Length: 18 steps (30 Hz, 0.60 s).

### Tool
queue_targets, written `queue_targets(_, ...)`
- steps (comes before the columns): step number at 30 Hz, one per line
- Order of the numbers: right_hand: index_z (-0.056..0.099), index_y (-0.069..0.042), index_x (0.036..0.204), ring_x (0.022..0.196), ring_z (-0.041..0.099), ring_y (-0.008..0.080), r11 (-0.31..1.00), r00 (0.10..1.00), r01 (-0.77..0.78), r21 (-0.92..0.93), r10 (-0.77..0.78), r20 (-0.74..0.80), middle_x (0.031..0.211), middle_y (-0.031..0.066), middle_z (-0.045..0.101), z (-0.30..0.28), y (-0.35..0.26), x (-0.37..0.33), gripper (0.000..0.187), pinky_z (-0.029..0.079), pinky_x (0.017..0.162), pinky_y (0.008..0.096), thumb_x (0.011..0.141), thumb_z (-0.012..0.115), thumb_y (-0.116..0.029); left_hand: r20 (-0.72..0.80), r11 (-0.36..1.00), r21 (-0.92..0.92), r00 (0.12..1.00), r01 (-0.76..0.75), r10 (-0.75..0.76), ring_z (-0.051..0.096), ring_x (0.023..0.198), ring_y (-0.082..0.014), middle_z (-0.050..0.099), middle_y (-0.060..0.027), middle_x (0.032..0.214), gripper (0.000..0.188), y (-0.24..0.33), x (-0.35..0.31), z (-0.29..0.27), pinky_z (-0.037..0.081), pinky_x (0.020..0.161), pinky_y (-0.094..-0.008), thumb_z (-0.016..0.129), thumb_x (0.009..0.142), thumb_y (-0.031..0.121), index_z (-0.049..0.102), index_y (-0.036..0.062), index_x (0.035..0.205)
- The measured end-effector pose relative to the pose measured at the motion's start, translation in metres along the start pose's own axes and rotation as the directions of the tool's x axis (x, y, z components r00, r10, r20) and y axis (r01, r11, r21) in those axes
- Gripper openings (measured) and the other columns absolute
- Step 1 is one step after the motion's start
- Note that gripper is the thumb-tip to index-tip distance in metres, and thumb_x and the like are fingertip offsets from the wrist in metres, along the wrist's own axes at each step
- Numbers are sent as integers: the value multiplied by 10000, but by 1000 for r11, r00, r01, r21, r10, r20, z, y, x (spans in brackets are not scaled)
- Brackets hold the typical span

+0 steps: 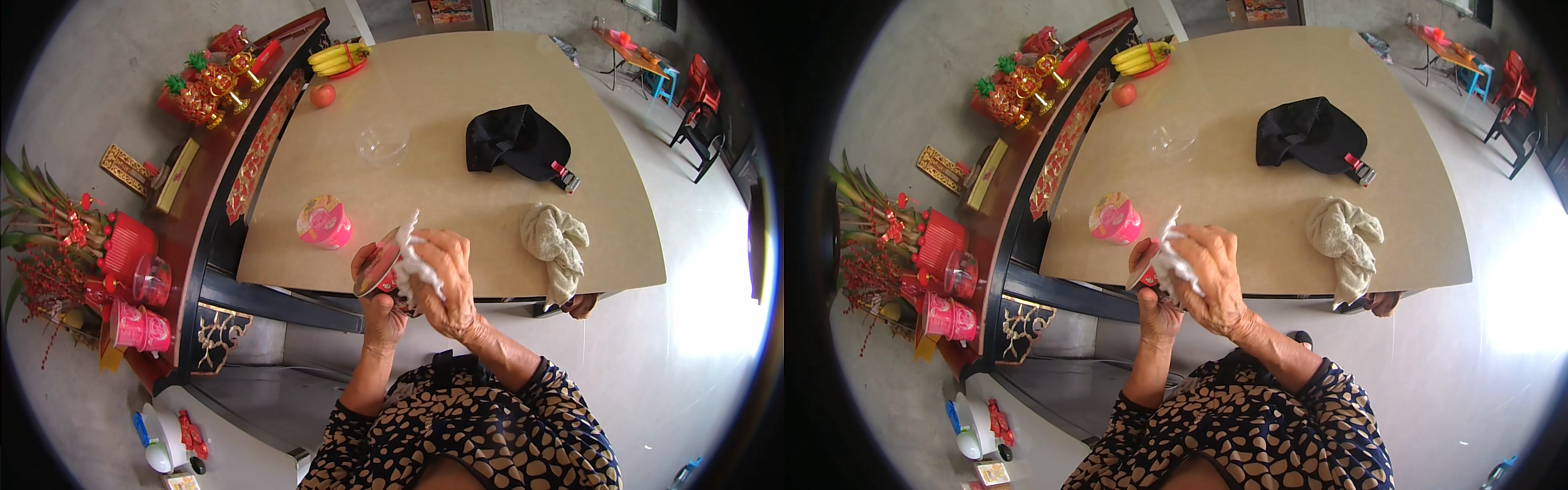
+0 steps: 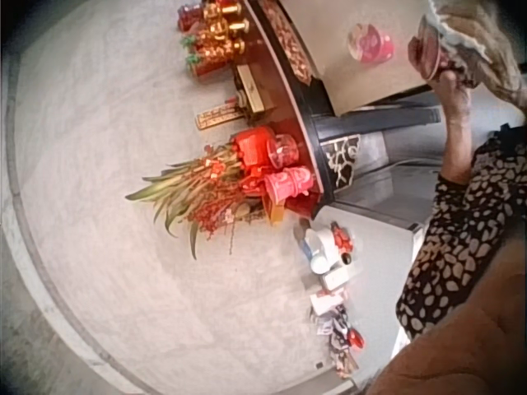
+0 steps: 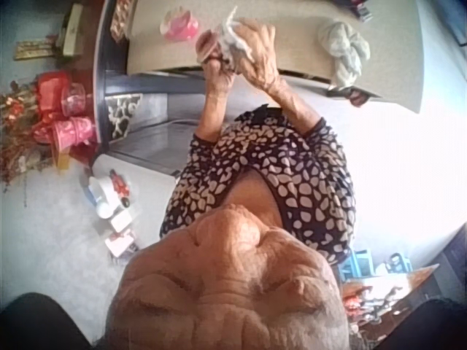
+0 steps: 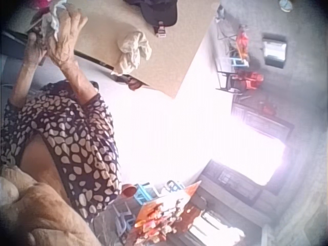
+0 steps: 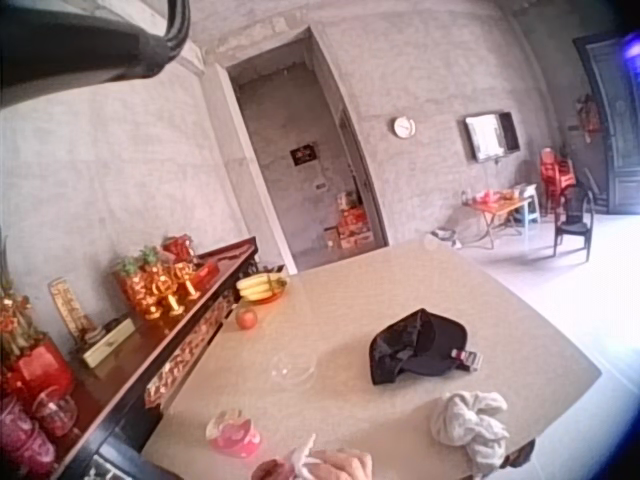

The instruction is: The person wipes the exterior of several small plastic containers and a clear plastic lid using a white tissue and a brown cloth. They handle the items one by one, rotating them to clean all sides, and place the cleaned containers onto a nearby shelf.

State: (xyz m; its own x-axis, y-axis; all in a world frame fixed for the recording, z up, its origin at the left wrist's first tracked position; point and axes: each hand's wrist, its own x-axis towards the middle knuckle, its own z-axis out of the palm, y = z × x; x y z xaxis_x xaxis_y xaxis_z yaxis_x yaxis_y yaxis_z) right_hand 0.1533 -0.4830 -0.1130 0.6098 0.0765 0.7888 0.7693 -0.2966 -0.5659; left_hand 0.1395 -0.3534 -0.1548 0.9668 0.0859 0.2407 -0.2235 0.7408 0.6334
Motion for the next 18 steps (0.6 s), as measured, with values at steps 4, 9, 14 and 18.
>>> queue_targets(4, 539, -37, 1142, 1046, 495, 331, 940, 959, -275, 200, 284, -14, 1170, 157, 546, 2, 1, 5, 253, 395, 910, 412, 900, 551, -111, -50, 999, 47, 999, 10, -7, 526, 1165, -207, 466, -55, 1268, 1012, 4, -2, 12, 512, 971, -349, 905, 580, 364, 301, 119, 1354)
queue_targets(9, 558, -3, 1156, 913, 550, 261, 752, 806, -586, 304, 578, 125, 1052, 159, 593, -3, 4, 7, 309, 445, 832, 346, 963, 457, -221, -3, 996, 84, 1000, 9, -9, 520, 1181, -226, 463, -84, 1277, 1006, 3, -5, 12, 506, 974, -361, 899, 594, 359, 293, 104, 1355)
queue_targets(14, 592, 9, 1124, 817, 558, 167, 409, 628, -740, 535, 704, 332, 914, 95, 617, 0, 27, 10, 417, 460, 756, 305, 933, 406, -312, 57, 983, 180, 998, -36, 26, 504, 1205, -240, 482, -68, 1297, 907, -3, -4, 11, 502, 975, -400, 790, 696, 513, 308, 132, 1363)
queue_targets(18, 568, 20, 1113, 835, 553, 169, 368, 579, -774, 515, 740, 343, 915, 105, 606, -1, 21, 4, 429, 454, 760, 304, 953, 420, -349, -28, 991, 132, 999, -27, 31, 520, 1196, -257, 491, -88, 1295, 847, -10, -5, -2, 505, 972, -413, 743, 754, 511, 308, 138, 1378)
